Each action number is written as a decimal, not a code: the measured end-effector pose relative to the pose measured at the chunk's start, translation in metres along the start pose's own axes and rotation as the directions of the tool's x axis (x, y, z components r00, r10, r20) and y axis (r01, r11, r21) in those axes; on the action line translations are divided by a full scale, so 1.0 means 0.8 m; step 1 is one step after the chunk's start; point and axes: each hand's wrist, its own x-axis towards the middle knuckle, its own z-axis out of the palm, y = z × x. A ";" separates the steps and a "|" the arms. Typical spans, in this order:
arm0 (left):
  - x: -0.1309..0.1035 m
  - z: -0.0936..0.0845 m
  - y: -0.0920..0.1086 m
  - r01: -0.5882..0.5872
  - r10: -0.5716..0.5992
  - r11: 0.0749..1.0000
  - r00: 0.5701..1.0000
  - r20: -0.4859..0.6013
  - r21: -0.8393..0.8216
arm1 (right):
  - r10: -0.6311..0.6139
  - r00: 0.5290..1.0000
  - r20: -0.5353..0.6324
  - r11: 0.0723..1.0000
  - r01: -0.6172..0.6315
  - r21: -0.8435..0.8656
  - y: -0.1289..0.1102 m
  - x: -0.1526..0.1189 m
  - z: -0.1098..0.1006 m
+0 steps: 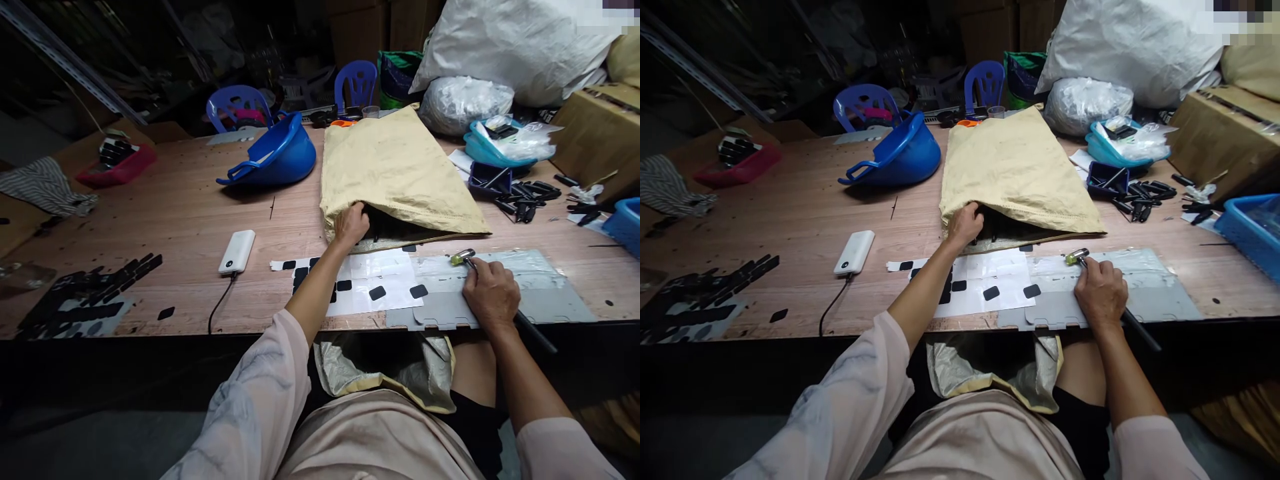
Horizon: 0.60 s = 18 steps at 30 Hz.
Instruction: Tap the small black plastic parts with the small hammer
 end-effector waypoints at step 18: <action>0.021 0.034 -0.003 -0.273 0.263 0.962 0.921 0.287 -0.004 | -0.020 1.000 -0.023 1.000 0.019 -0.019 0.001 -0.001 0.004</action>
